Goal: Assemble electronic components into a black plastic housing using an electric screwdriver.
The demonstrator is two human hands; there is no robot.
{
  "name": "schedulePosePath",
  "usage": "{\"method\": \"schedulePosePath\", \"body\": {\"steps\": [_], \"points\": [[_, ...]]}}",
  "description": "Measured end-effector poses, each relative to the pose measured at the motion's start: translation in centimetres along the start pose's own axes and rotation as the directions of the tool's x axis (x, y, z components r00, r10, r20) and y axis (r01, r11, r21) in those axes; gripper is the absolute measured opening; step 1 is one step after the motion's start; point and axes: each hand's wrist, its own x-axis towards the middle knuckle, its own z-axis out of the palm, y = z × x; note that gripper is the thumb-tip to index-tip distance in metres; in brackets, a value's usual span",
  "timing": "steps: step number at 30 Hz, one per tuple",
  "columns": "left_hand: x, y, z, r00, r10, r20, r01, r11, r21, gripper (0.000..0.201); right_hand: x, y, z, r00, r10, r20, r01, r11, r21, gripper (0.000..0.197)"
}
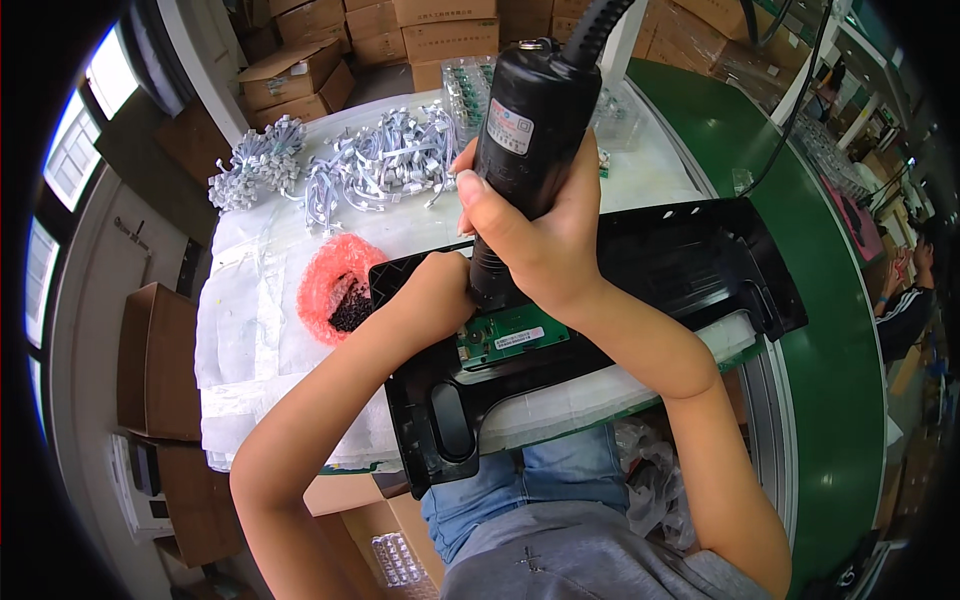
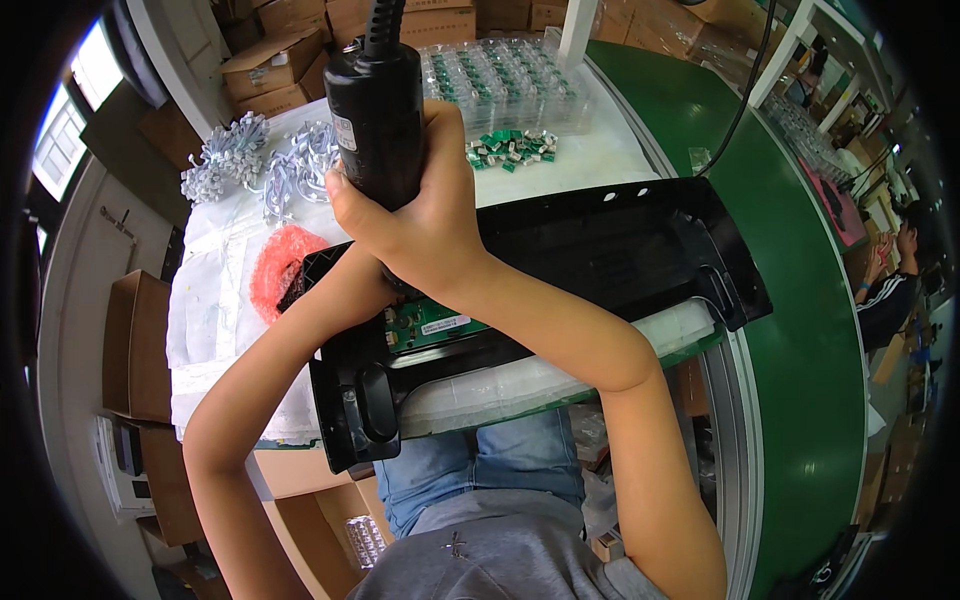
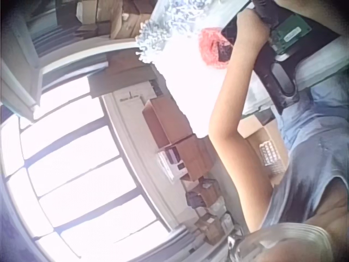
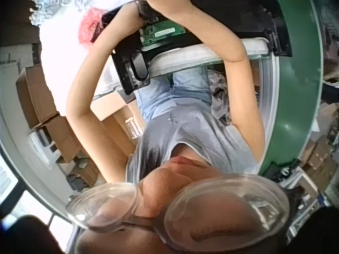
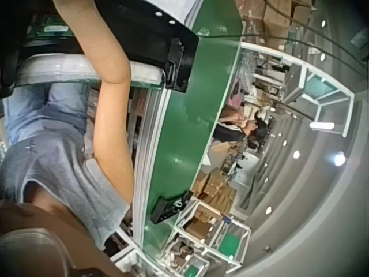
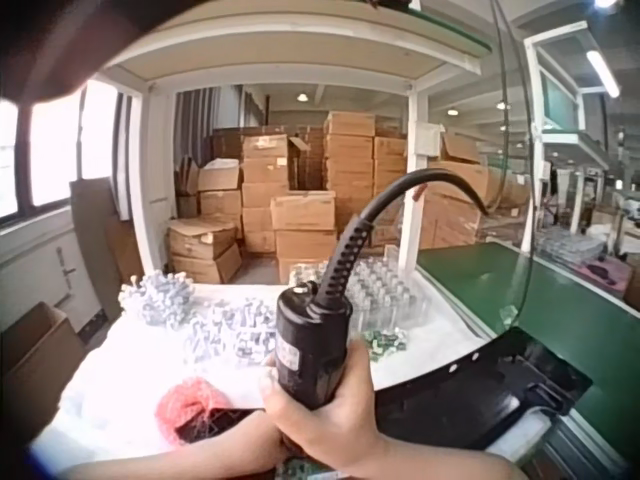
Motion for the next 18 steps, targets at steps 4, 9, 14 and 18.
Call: {"method": "schedulePosePath", "body": {"steps": [4,9,14,18], "points": [[0.2,-1.0,0.7,0.995,0.058,-0.085,-0.061,0.998,-0.034,0.016,0.0,0.3,0.1,1.0,-0.002,0.007,0.002,1.0,0.021,0.042],[0.4,-2.0,1.2,0.991,0.078,-0.105,-0.083,0.995,-0.051,0.016,-0.2,0.4,0.2,1.0,-0.007,0.017,0.007,1.0,0.003,0.042],[0.4,-1.8,1.3,0.983,0.11,-0.149,-0.122,0.99,-0.069,0.015,-0.5,0.4,0.6,1.0,-0.019,0.017,0.018,0.999,0.041,0.042],[0.3,-1.9,1.4,0.98,0.111,-0.168,-0.123,0.991,-0.062,0.016,-0.9,0.8,0.8,0.999,-0.026,0.048,0.025,1.0,0.017,0.043]]}}
